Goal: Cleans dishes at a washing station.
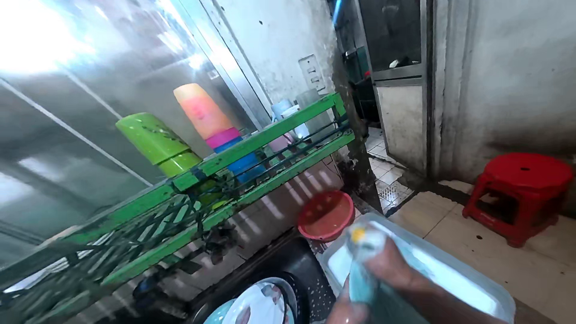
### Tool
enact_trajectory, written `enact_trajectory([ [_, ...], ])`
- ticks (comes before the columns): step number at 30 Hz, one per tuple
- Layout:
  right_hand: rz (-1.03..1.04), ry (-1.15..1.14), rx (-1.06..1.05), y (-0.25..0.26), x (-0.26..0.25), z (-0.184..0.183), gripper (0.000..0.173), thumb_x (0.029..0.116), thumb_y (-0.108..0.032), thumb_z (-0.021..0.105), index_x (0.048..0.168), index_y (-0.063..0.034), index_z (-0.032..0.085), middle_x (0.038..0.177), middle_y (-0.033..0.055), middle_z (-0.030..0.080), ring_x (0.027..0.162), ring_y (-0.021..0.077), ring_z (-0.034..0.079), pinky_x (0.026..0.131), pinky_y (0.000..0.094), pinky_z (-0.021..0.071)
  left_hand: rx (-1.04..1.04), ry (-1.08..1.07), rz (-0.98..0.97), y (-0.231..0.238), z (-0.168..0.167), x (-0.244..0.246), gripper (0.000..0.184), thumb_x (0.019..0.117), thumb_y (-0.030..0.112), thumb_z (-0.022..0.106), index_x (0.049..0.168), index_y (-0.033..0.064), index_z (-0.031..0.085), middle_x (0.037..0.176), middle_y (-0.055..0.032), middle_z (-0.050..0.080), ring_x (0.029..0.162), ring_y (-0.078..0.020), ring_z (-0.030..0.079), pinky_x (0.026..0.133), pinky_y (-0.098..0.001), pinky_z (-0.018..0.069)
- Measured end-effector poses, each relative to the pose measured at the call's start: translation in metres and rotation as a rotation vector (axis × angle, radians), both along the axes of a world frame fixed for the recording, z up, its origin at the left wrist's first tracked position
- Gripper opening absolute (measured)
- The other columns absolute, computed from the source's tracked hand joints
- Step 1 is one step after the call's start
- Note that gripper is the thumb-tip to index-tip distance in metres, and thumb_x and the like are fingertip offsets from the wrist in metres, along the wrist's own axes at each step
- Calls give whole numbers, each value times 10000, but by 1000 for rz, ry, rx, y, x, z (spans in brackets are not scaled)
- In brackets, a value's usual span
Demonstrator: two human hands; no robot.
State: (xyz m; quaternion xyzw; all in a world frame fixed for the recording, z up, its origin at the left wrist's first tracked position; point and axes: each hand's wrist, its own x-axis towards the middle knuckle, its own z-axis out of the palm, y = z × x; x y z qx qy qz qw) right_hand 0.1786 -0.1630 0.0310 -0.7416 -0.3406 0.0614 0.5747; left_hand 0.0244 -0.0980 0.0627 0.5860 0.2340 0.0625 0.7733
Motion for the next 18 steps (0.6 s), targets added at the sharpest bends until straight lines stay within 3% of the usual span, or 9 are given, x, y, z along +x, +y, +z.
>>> enact_trajectory([
  [1, 99, -110, 64, -1, -17, 2, 494, 824, -343, 783, 1225, -67, 701, 1163, 123, 719, 1106, 235, 677, 973, 471, 546, -37, 0, -21, 6, 0, 0, 508, 781, -175, 509, 1249, 23, 507, 990, -41, 714, 883, -109, 699, 787, -322, 602],
  [2, 141, -198, 140, 1, -24, 1, 521, 802, -360, 803, 1214, -57, 705, 1161, 140, 720, 1112, 253, 675, 974, 480, 540, -75, -28, -29, 11, -1, 0, 466, 770, -186, 515, 1183, 23, 567, 959, -38, 739, 872, -116, 710, 789, -328, 606],
  [5, -21, -85, 96, 7, 5, -8, 420, 856, -292, 768, 1217, -84, 715, 1149, 100, 725, 1073, 218, 690, 959, 464, 562, -88, -58, 53, 8, 2, -4, 742, 659, -228, 507, 1346, 22, 382, 1017, -74, 720, 880, -147, 726, 763, -347, 622],
  [7, -184, 45, -53, 3, 28, -1, 384, 915, -258, 743, 1245, -66, 702, 1163, 155, 718, 1074, 313, 691, 947, 573, 538, -105, -99, 56, 4, 1, -8, 862, 699, -221, 503, 1486, 23, 250, 1105, -84, 696, 939, -145, 723, 818, -347, 620],
  [8, -199, 45, -82, -1, 29, 3, 395, 909, -269, 746, 1244, -65, 697, 1156, 157, 718, 1067, 317, 693, 942, 582, 538, -129, -107, 38, 3, 1, -8, 789, 732, -211, 504, 1450, 33, 289, 1079, -65, 710, 929, -133, 725, 820, -337, 620],
  [10, -74, -64, -10, -7, 6, 4, 409, 868, -320, 762, 1209, -100, 710, 1127, 96, 723, 1040, 233, 694, 922, 501, 569, -188, -103, -17, 6, 0, -7, 486, 774, -157, 517, 1208, 62, 515, 938, -24, 745, 841, -111, 726, 759, -316, 616],
  [13, 126, -289, 200, -2, -29, -2, 475, 857, -378, 751, 1207, -59, 714, 1148, 109, 738, 1096, 207, 694, 960, 443, 562, -163, -119, -68, 13, -4, -6, 368, 738, -133, 561, 981, 111, 691, 879, 11, 755, 817, -81, 715, 748, -299, 605],
  [16, -27, -89, 136, 0, 6, -17, 395, 868, -276, 763, 1217, -96, 720, 1203, 75, 710, 1121, 181, 671, 982, 424, 560, -119, -157, 99, 7, -6, -7, 331, 699, -142, 565, 942, 62, 658, 809, -31, 744, 732, -108, 719, 678, -304, 610],
  [18, -181, -26, -7, 1, 22, -20, 394, 896, -256, 751, 1246, -80, 712, 1277, 130, 687, 1184, 276, 654, 1014, 535, 522, -149, -173, 242, 1, -9, -1, 225, 806, -96, 536, 966, 9, 653, 793, -87, 741, 712, -150, 728, 663, -329, 620],
])
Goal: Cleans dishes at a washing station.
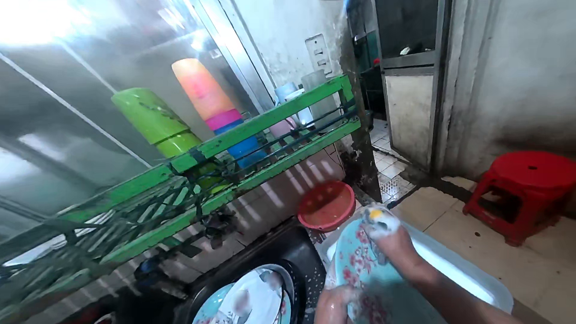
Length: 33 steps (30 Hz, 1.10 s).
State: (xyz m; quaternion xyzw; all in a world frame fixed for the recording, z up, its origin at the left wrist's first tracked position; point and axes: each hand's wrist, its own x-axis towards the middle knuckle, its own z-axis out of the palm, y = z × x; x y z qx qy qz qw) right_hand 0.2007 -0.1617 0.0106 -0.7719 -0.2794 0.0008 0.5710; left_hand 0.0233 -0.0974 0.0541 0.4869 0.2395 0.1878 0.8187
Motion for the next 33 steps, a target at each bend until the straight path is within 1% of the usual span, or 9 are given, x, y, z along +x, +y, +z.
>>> enact_trajectory([
  [3, 120, -82, 17, 5, -45, -10, 390, 898, -328, 718, 1185, -63, 725, 1171, 115, 720, 1094, 222, 684, 961, 447, 555, -33, -85, 133, 3, -4, 15, 296, 1084, 156, 370, 1220, 17, 593, 906, -94, 739, 810, -158, 737, 732, -352, 636],
  [7, 330, -250, 21, -6, -71, -27, 550, 873, -385, 742, 1303, -49, 675, 1207, 138, 725, 1134, 243, 693, 991, 473, 556, -68, -284, 196, 43, 5, 13, 411, 1109, 335, 305, 1289, 57, 546, 1004, -140, 724, 901, -239, 736, 774, -469, 635],
  [11, 267, -61, -327, -7, -19, -16, 527, 949, -410, 627, 1393, -126, 633, 1480, 84, 569, 1451, 237, 438, 1235, 472, 295, -50, -285, 168, 49, 3, 0, 404, 1103, 340, 335, 1304, 57, 541, 1056, -147, 720, 954, -253, 734, 816, -492, 630],
  [16, 257, -151, 19, 14, -60, -1, 547, 863, -392, 752, 1312, -88, 674, 1284, 112, 693, 1226, 227, 640, 1057, 451, 515, 17, -112, 165, 9, -1, -2, 451, 1121, 329, 286, 1420, 59, 489, 1089, -100, 718, 970, -169, 720, 843, -388, 620],
  [21, -13, 638, 283, 8, 4, 15, 360, 993, -158, 650, 1311, -5, 585, 1046, 164, 680, 869, 231, 673, 763, 427, 579, 366, -183, 308, 4, 16, -18, 443, 1118, 254, 225, 1439, 20, 423, 1048, 30, 715, 931, -41, 714, 826, -284, 628],
  [23, -89, 775, 515, 2, 2, 32, 324, 1012, -185, 623, 1304, -52, 583, 962, 119, 661, 751, 185, 634, 650, 381, 556, 344, -234, 459, 15, 16, -11, 581, 1113, 421, 126, 1202, 80, 588, 914, 40, 763, 851, -67, 745, 755, -314, 651],
  [26, -28, 828, 977, -8, 3, 58, 142, 1020, -222, 543, 1130, -145, 591, 800, -17, 644, 625, 62, 619, 518, 242, 530, 121, -3, 470, 44, 18, -8, 667, 1085, 565, 110, 1334, 99, 516, 1068, -113, 698, 949, -240, 711, 749, -469, 619],
  [29, 278, 779, 1001, -35, 11, 54, 322, 995, -429, 555, 1194, -179, 592, 926, 8, 698, 750, 90, 684, 609, 243, 582, -251, 48, 215, 65, 13, -16, 521, 1096, 421, 228, 1375, 55, 473, 1248, -259, 626, 1078, -458, 650, 792, -647, 557],
  [33, 327, 627, 226, -38, 39, 23, 334, 1003, -218, 600, 1293, -53, 584, 1056, 96, 693, 892, 159, 680, 774, 323, 576, -231, -86, 284, 74, 8, -14, 326, 967, -23, 417, 1278, 8, 509, 994, -150, 699, 864, -247, 721, 734, -437, 624],
])
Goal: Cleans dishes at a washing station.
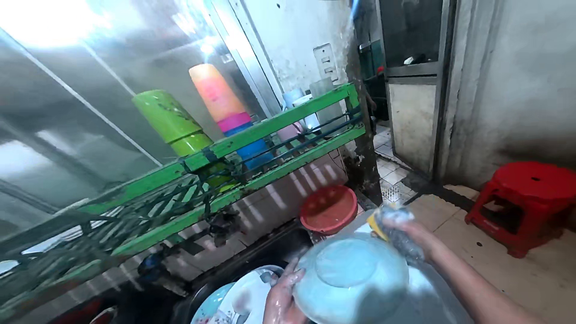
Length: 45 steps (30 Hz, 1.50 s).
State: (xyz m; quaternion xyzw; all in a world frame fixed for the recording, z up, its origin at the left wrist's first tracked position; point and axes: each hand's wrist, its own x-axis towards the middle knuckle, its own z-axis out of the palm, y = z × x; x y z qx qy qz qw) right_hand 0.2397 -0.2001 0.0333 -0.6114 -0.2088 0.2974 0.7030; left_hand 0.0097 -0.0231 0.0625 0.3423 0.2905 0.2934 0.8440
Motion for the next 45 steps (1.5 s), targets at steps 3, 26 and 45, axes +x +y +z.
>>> enact_trajectory([
  [3, 25, -376, -508, 28, -22, -6, 385, 942, -307, 713, 1261, -92, 691, 1209, 150, 694, 1137, 282, 656, 1006, 521, 512, 20, 4, -121, -20, -17, 16, 436, 849, -114, 471, 1268, -8, 522, 1047, -200, 698, 907, -295, 717, 760, -492, 618],
  [26, -234, -470, -324, -4, -14, -7, 337, 904, -192, 738, 1208, -53, 705, 1143, 124, 715, 1074, 229, 677, 966, 469, 543, 116, -69, -254, -54, -13, 22, 402, 655, -132, 536, 1025, 14, 594, 853, -122, 741, 763, -213, 740, 672, -413, 626],
  [45, -214, -681, 31, 22, -64, 11, 418, 830, -237, 784, 1189, -34, 716, 1137, 87, 726, 1067, 142, 680, 946, 368, 566, 446, 218, -237, -97, 8, 7, 452, 760, -192, 491, 1180, -28, 534, 869, -1, 680, 765, -64, 678, 696, -275, 595],
])
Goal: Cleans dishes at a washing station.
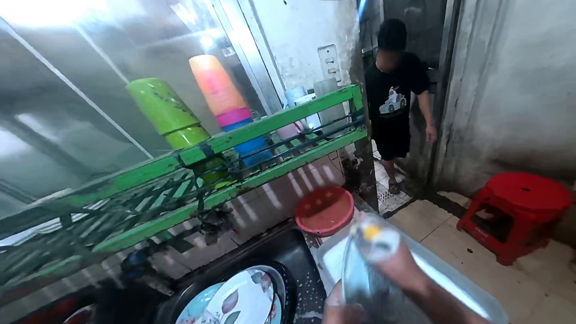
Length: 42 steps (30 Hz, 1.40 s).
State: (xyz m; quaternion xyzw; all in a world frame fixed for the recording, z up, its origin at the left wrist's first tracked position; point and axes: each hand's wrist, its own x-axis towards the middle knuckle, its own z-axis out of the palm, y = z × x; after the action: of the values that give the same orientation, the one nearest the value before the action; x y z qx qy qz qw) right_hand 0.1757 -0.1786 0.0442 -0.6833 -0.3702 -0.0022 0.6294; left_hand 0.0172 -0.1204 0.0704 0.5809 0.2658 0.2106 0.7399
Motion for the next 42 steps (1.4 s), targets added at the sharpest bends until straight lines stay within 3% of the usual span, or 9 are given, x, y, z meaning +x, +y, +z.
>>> enact_trajectory([
  [4, -152, 620, -9, 0, 42, 3, 351, 1042, -203, 579, 1335, -11, 579, 1155, 169, 658, 984, 228, 633, 855, 442, 537, 174, -240, -51, -3, 6, -12, 456, 759, -163, 517, 1185, -27, 604, 947, 41, 735, 845, -28, 701, 774, -262, 605],
  [8, 62, 1156, 287, 13, -2, -5, 315, 1107, -292, 299, 1218, -149, 557, 895, 5, 648, 751, 84, 645, 637, 278, 561, 601, -375, 27, -11, 6, -2, 276, 856, -32, 634, 1094, -169, 648, 1049, -86, 725, 1003, 33, 654, 922, -164, 530],
  [13, 604, 774, 290, 18, -45, -28, 303, 1095, -60, 275, 1224, 57, 522, 942, 52, 671, 842, 67, 666, 756, 231, 573, 1380, -336, -8, 23, -20, 30, 408, 959, 76, 523, 1328, -72, 613, 1446, -199, 581, 1414, -293, 497, 1176, -442, 397],
  [16, 440, 1101, -39, 18, -54, -5, 239, 1057, -216, 393, 1083, -118, 609, 805, 10, 682, 693, 101, 672, 621, 279, 588, 921, -30, 34, 67, -24, 16, 582, 946, 29, 536, 1523, 47, 462, 1511, -106, 528, 1351, -165, 529, 1117, -378, 448],
  [25, 143, -179, -956, -53, 27, -63, 376, 1005, -336, 589, 1213, -48, 711, 1292, 203, 665, 1262, 390, 599, 1067, 606, 452, 1078, 1309, -52, 212, -140, -101, 582, 1033, 247, 530, 1591, 193, 374, 1523, -139, 516, 1332, -408, 550, 1059, -649, 452],
  [28, 114, 27, -1090, -56, 35, -73, 395, 1022, -365, 563, 1275, -87, 686, 1352, 192, 626, 1281, 382, 580, 1075, 603, 441, 1137, 1181, -62, 214, -133, -72, 733, 1039, 505, 484, 1636, 143, 261, 1698, -117, 211, 1564, -406, 138, 1192, -715, 147],
  [32, 187, 14, -1232, -50, 42, -91, 454, 1043, -416, 494, 1291, -82, 675, 1386, 213, 604, 1335, 410, 532, 1090, 644, 409, 1340, 658, -157, 144, -69, 36, 603, 1019, 377, 569, 1508, 34, 488, 1607, -178, 393, 1529, -345, 287, 1248, -526, 223],
  [38, 277, 147, -1299, -45, 43, -78, 474, 1048, -423, 475, 1313, -70, 645, 1359, 222, 614, 1317, 412, 545, 1054, 674, 419, 1148, 1000, -706, 68, -98, 130, 648, 1016, 264, 553, 1584, 40, 339, 1653, -169, 300, 1417, -370, 462, 1103, -553, 450],
  [42, 245, 227, -1241, -53, 42, -78, 447, 1042, -417, 484, 1285, -80, 648, 1285, 218, 647, 1233, 411, 601, 988, 666, 462, 1136, 1036, -707, 64, -114, 130, 679, 989, 123, 565, 1597, 21, 281, 1568, -211, 427, 1438, -347, 442, 1177, -501, 376],
])
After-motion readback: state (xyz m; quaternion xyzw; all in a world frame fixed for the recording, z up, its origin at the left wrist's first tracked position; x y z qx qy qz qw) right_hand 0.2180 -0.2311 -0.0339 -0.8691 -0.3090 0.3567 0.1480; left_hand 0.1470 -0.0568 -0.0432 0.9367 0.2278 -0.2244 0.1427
